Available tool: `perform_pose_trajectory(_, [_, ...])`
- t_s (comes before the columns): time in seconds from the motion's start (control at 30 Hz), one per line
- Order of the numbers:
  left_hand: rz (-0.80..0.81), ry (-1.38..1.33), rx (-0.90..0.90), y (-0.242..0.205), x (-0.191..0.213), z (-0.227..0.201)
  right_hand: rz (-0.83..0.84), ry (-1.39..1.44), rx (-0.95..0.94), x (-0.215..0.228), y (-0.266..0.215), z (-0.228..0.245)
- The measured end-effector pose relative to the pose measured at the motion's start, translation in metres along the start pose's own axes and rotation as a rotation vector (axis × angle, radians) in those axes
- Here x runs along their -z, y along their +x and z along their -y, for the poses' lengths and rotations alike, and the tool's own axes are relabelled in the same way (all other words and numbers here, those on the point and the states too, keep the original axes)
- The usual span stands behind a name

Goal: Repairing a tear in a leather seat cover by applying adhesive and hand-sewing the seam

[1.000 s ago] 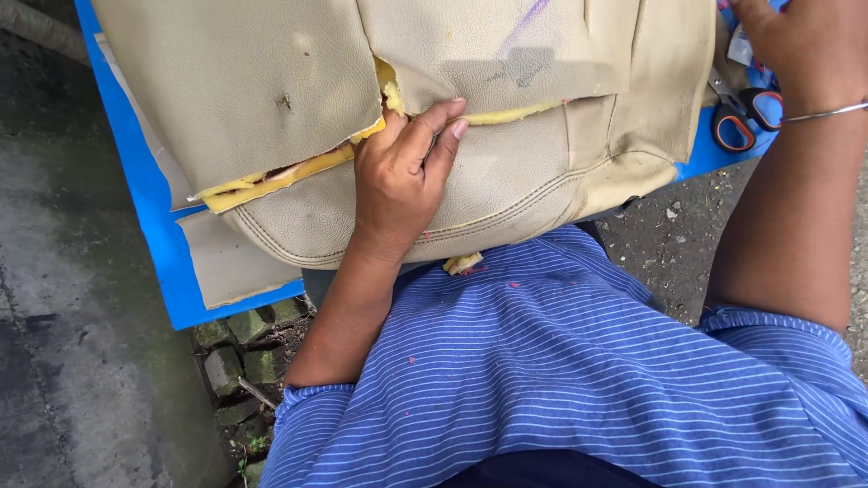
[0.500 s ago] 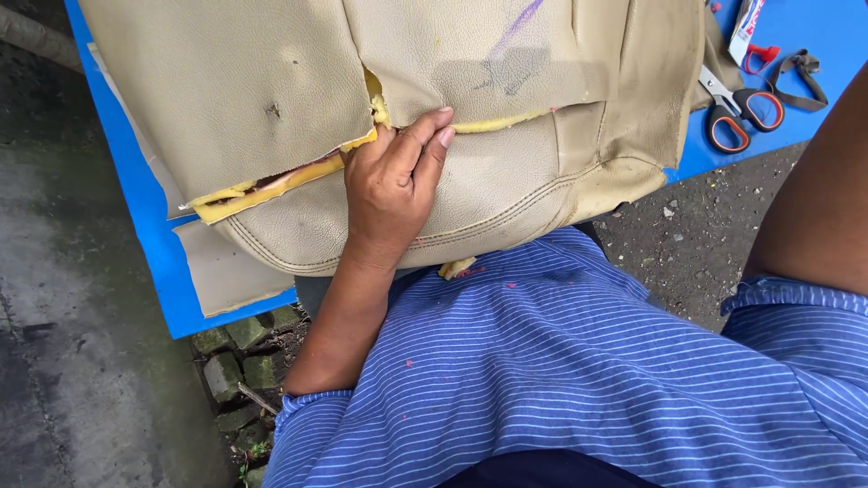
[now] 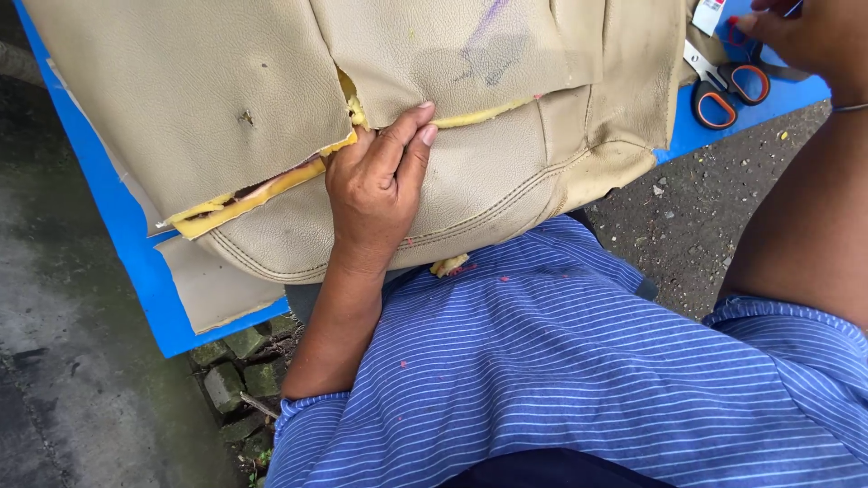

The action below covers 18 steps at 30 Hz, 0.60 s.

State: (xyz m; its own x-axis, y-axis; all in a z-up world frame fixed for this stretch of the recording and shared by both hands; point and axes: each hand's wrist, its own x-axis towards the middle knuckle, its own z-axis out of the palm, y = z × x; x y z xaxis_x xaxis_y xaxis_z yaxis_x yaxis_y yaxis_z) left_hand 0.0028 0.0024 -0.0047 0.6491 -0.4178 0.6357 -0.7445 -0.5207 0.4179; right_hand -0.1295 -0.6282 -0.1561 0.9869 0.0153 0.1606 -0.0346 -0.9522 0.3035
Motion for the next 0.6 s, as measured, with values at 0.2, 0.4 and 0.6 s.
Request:
perform_pose_trajectory(0.2, [-0.011,-0.019,-0.008,-0.002,-0.001,0.001,0.045,0.261,-0.14,0.045,0.048,0.091])
perform_pose_trajectory(0.4, [-0.06,0.117,-0.031,-0.002,0.005,-0.003,-0.024,0.345,-0.126,0.044,0.046,0.091])
perform_pose_trajectory(0.6, [-0.087,0.104,-0.02,0.006,0.023,0.0,-0.099,0.435,-0.111,0.044,0.047,0.086])
